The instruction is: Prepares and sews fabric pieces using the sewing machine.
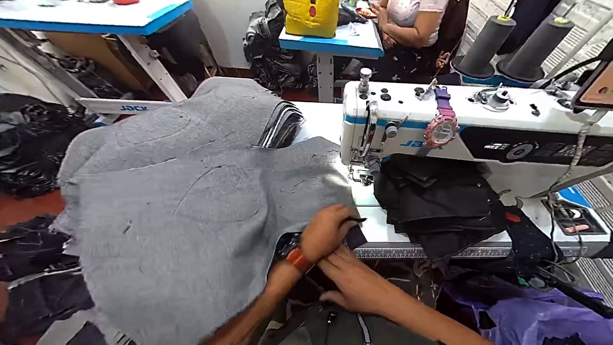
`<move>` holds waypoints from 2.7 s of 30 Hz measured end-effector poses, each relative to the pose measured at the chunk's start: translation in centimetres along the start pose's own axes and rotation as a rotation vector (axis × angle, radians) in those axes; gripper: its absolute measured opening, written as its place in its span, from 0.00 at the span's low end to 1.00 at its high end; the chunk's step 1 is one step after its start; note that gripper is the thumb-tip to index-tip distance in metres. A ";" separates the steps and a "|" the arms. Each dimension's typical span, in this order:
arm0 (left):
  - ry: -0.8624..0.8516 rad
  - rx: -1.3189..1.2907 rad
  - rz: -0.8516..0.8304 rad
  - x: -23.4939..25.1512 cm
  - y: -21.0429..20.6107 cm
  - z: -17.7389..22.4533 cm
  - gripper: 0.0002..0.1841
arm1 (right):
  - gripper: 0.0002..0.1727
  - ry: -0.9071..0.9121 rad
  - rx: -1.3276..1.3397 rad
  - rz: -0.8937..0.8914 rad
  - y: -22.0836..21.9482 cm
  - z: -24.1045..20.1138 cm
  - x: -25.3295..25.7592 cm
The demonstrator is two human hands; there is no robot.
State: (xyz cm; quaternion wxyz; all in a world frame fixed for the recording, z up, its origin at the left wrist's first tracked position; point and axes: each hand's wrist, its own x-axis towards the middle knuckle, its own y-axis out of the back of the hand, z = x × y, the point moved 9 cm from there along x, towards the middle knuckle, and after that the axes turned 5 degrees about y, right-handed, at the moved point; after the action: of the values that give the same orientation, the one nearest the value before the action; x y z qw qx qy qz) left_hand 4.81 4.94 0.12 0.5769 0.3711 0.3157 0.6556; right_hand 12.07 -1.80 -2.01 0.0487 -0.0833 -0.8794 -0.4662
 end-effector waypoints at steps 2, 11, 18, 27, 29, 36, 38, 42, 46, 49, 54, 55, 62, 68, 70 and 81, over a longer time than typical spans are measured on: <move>-0.039 -0.028 0.054 -1.8 0.3 -1.1 0.08 | 0.15 0.086 -0.005 0.276 2.1 0.4 -2.7; -0.333 0.199 0.254 -4.7 0.1 0.6 0.11 | 0.09 -0.051 -0.344 0.721 4.5 6.2 -6.2; -0.323 0.253 0.338 -6.0 -1.1 1.4 0.13 | 0.07 0.019 -0.359 0.819 4.0 6.1 -7.1; -0.375 0.218 0.317 -6.4 -1.0 1.7 0.13 | 0.05 0.084 -0.381 0.859 3.5 6.1 -7.6; -0.356 0.218 0.315 -6.3 -1.0 1.7 0.13 | 0.05 0.086 -0.387 0.861 3.5 6.1 -7.6; -0.290 0.275 0.308 -6.7 -1.7 1.9 0.11 | 0.06 0.043 -0.336 0.803 4.0 6.1 -7.3; -0.293 0.293 0.320 -6.7 -1.8 2.0 0.11 | 0.06 0.008 -0.266 0.751 4.6 6.3 -7.3; -0.334 0.324 0.425 -6.9 -1.9 2.0 0.10 | 0.15 -0.054 -0.231 0.598 6.1 7.1 -6.4; -0.308 0.239 0.494 -6.1 -1.2 1.4 0.11 | 0.09 0.047 -0.333 0.566 6.4 6.7 -4.6; -0.223 0.238 0.419 -6.2 -0.2 1.3 0.13 | 0.09 0.097 -0.374 0.589 6.8 6.2 -4.4; 0.026 0.381 0.303 -6.3 1.0 -1.8 0.26 | 0.10 0.055 -0.331 0.655 6.3 6.9 -5.3; 0.031 0.387 0.293 -5.8 1.1 -2.2 0.28 | 0.10 0.044 -0.322 0.671 6.2 6.9 -5.3; -0.284 0.363 0.121 -0.9 0.1 -0.9 0.22 | 0.11 0.010 -0.322 0.689 5.8 6.6 -5.3; -0.403 0.382 -0.006 -0.3 -0.1 -0.9 0.17 | 0.09 -0.006 -0.227 0.645 5.7 6.6 -4.7; -0.367 0.386 -0.023 -0.1 0.2 -0.8 0.15 | 0.08 -0.044 -0.139 0.620 5.6 6.9 -4.4; -0.358 0.367 -0.002 0.0 -0.4 -0.6 0.25 | 0.09 -0.025 -0.140 0.569 6.1 7.0 -4.8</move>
State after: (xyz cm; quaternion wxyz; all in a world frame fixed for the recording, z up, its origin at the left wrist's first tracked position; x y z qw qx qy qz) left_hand 4.48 5.01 -0.56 0.5474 0.5793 0.3226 0.5107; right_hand 17.94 6.89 -1.74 0.1608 -0.3356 -0.7868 -0.4924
